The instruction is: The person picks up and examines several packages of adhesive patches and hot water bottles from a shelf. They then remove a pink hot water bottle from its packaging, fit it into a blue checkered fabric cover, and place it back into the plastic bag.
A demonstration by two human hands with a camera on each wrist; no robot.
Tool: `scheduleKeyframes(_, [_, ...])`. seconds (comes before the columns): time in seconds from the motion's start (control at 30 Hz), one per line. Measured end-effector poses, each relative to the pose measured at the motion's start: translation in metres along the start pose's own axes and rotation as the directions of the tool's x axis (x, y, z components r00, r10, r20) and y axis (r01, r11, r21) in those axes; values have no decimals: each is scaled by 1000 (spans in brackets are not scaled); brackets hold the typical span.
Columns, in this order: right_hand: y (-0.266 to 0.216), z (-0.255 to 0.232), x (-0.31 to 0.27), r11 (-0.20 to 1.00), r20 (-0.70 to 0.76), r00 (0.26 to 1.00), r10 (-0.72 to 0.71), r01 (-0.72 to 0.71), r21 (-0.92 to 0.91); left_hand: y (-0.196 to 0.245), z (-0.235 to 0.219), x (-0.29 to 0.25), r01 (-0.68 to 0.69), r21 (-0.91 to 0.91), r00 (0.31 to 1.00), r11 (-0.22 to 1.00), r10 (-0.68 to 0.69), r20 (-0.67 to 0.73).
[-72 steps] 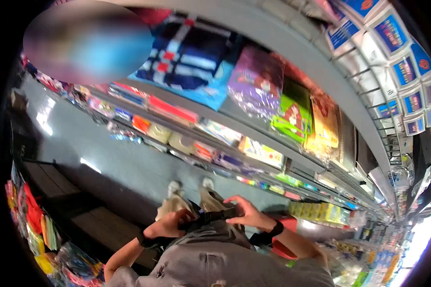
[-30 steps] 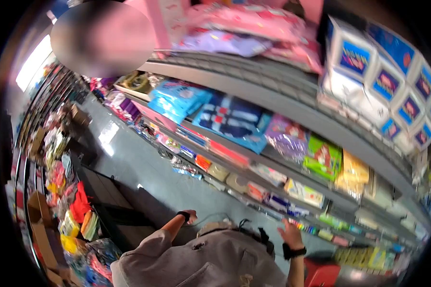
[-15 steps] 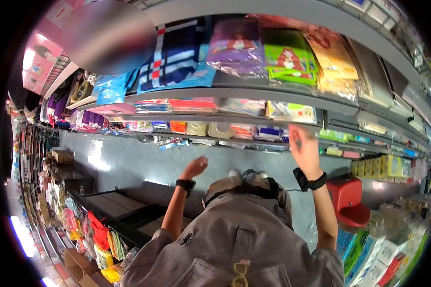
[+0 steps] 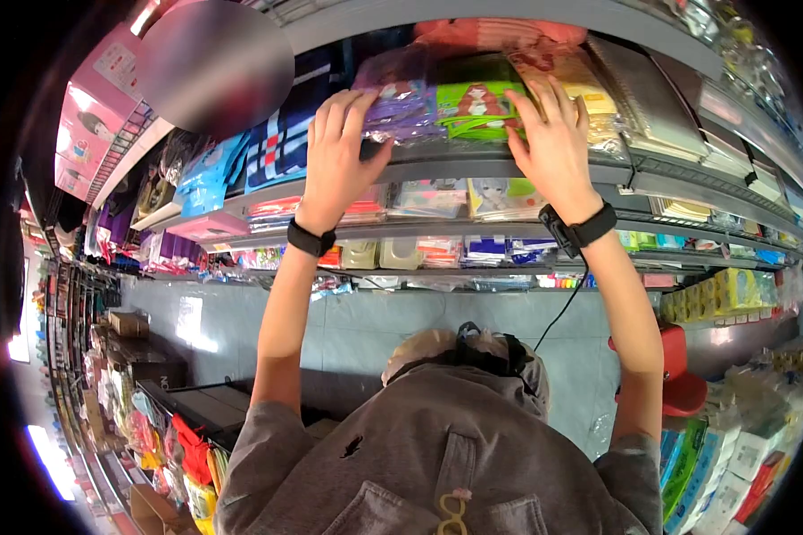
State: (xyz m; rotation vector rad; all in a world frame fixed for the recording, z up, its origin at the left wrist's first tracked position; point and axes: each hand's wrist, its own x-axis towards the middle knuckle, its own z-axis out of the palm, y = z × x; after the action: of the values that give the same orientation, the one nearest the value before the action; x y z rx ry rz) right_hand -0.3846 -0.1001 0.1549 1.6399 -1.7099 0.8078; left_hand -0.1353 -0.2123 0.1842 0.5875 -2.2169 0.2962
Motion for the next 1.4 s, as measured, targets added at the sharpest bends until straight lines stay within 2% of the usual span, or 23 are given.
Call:
scheduleKeyframes(0.1, [21, 0, -12, 999, 146, 989, -20, 27, -46, -11, 13, 7, -93, 112, 994, 989, 85, 71])
scheduleKeyframes(0.13, [25, 1, -17, 999, 133, 991, -21, 24, -22, -11, 13, 8, -83, 147, 989, 986, 64, 130])
scheduleKeyframes(0.23, [33, -2, -22, 999, 71, 997, -4, 1, 45, -12, 19, 11, -105, 259, 986, 960, 65, 156])
scheduleKeyframes(0.37, [40, -12, -21, 991, 58, 997, 51, -58, 122, -18, 20, 13, -118, 267, 976, 956, 62, 208])
scheduleKeyframes(0.47, [57, -19, -18, 999, 28, 999, 39, -39, -23, -26, 19, 10, -132, 205, 969, 970, 83, 231])
scheduleKeyframes(0.53, [66, -24, -15, 992, 23, 998, 63, -60, -113, -28, 16, 10, -60, 153, 966, 986, 19, 259])
scheduleKeyframes(0.63, [88, -20, -13, 999, 181, 983, 33, -36, 14, -27, 10, 13, 22, 92, 960, 995, -47, 277])
scheduleKeyframes(0.67, [91, -20, -14, 1000, 155, 988, 21, -18, -19, -27, 10, 14, 23, 70, 962, 997, -41, 269])
scheduleKeyframes(0.77, [78, -34, -5, 968, 257, 935, 245, -251, -10, -8, 2, 18, 3, -38, 985, 999, 4, 170])
scheduleKeyframes(0.83, [71, -39, -10, 941, 178, 926, 333, -338, -5, 28, -15, 24, 21, -101, 998, 995, -15, 56])
scheduleKeyframes(0.87, [68, -42, -13, 925, 138, 916, 375, -379, 1, 38, -18, 20, 56, -263, 997, 963, -37, 74])
scheduleKeyframes(0.9, [65, -47, -17, 870, 128, 876, 466, -480, 115, 47, -21, 15, 93, -416, 994, 905, -58, 95])
scheduleKeyframes(0.93, [62, -54, -25, 794, 131, 825, 549, -564, 226, 60, -15, 1, 364, -712, 931, 600, -218, 292])
scheduleKeyframes(0.97, [57, -62, -32, 701, 144, 767, 625, -632, 330, 71, -12, -2, 536, -789, 844, 301, -175, 507])
scheduleKeyframes(1.0, [47, -71, -35, 647, 66, 761, 646, -591, 483, 80, 3, -7, 602, -798, 798, 24, -40, 601])
scheduleKeyframes(1.03, [35, -81, -41, 581, -4, 741, 672, -524, 623, 91, 18, -13, 680, -644, 710, -351, 97, 697])
scheduleKeyframes(1.07, [28, -91, -52, 481, 60, 684, 727, -570, 667, 97, 40, -15, 724, -441, 645, -530, 293, 706])
scheduleKeyframes(1.1, [14, -98, -58, 401, 60, 620, 782, -575, 713, 106, 54, -6, 712, -277, 618, -645, 390, 682])
scheduleKeyframes(1.17, [-8, -104, -71, 496, 1, 677, 736, -540, 680, 119, 72, 6, 639, 107, 583, -762, 570, 579])
scheduleKeyframes(1.23, [-19, -107, -85, 705, -82, 851, 519, -372, 603, 124, 66, 9, 574, 122, 614, -809, 525, 590])
scheduleKeyframes(1.27, [-21, -111, -89, 744, -71, 892, 447, -326, 584, 127, 62, 12, 543, 132, 627, -830, 505, 593])
scheduleKeyframes(1.37, [-17, -114, -96, 741, -129, 903, 410, -247, 625, 138, 50, 11, 453, 180, 643, -873, 460, 613])
scheduleKeyframes(1.4, [-13, -119, -102, 807, -92, 900, 426, -332, 489, 137, 65, -18, 504, -524, 825, -687, 204, 527])
